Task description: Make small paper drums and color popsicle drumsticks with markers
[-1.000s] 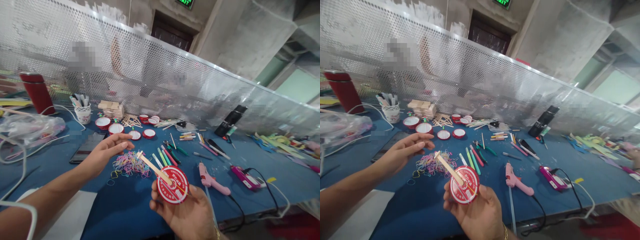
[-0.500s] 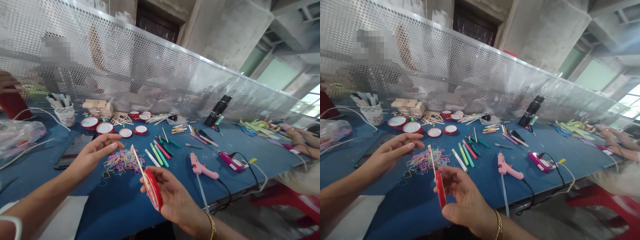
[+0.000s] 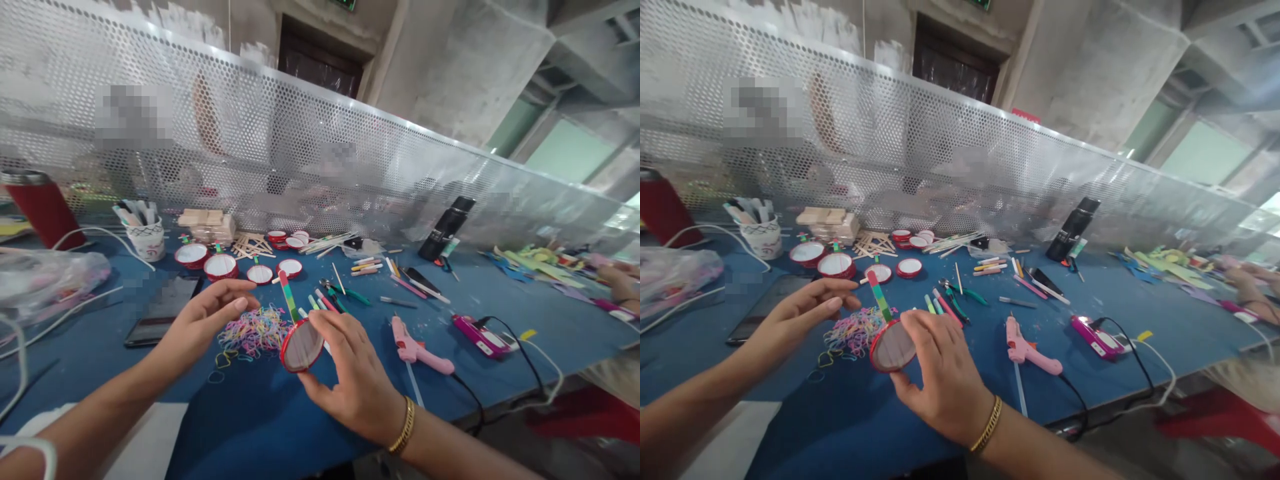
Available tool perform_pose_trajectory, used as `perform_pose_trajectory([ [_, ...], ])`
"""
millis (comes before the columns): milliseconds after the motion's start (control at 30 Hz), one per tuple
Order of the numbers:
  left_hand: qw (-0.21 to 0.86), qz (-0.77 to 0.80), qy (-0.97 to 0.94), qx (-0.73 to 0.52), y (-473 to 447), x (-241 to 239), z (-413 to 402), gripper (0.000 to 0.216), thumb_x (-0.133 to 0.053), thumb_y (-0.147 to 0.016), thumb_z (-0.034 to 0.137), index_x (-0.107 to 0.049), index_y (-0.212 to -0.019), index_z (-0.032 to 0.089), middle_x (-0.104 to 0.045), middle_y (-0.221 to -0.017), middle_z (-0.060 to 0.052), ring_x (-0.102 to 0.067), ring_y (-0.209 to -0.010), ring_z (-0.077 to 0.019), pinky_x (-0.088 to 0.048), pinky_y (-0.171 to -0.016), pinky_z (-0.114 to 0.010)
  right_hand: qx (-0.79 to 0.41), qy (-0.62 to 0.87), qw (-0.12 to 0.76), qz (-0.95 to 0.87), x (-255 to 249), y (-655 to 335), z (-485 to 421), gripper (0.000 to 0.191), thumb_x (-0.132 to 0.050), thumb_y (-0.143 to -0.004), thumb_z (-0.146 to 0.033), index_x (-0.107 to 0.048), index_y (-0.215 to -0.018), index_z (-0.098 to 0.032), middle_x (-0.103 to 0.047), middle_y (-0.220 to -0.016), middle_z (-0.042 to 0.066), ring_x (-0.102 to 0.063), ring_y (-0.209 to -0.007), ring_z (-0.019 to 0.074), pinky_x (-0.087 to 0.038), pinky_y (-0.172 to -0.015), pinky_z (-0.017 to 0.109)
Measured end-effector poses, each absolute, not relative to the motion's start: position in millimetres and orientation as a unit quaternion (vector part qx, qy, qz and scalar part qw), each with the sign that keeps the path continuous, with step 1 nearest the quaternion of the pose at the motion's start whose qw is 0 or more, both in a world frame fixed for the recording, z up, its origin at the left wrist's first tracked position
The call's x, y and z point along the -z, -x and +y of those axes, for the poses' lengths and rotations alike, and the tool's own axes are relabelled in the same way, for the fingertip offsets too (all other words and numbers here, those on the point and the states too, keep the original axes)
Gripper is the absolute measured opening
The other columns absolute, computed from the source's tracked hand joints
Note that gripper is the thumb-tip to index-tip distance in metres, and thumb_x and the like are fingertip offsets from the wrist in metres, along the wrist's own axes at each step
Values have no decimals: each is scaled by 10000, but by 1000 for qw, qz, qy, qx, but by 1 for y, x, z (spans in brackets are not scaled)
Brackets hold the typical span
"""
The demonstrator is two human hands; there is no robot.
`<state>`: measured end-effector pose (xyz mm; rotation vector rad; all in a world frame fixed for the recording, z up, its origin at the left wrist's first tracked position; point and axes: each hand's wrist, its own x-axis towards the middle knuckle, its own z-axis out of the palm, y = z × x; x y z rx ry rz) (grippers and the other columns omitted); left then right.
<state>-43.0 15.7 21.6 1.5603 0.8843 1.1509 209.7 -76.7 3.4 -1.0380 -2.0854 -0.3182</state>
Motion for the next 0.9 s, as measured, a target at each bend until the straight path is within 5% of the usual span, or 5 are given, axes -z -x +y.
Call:
perform_pose_trajectory([
  [300, 446, 346, -629, -535, 44, -30, 1, 381, -621, -887, 568, -797, -1027, 260, -722, -1187, -84, -603, -1135, -289, -503, -859, -349, 202, 377, 364, -827, 0, -206, -71, 695, -637, -887, -199, -377, -1531, -210, -667, -1261, 142, -647, -1154, 283, -474, -1033, 506],
  [467, 496, 319, -620, -518, 43, -24, 1, 370, -522, -956, 531, -795, -1049, 299, -680, -1267, -58, -547, -1253, -292, -479, -993, -395, 203, 378, 352, -832, 3, -203, -71, 661, -648, -879, -212, -415, -1497, -172, -667, -1264, 160, -644, -1159, 288, -465, -1044, 503],
  [900, 517, 297, -614, -517, 40, -33, -5, 500, -501, -925, 650, -816, -996, 269, -652, -1255, -98, -546, -1210, -301, -464, -1035, -439, 190, 386, 335, -838, 3, -200, -70, 699, -633, -856, -203, -398, -1514, -184, -664, -1270, 150, -642, -1149, 293, -471, -1031, 494],
])
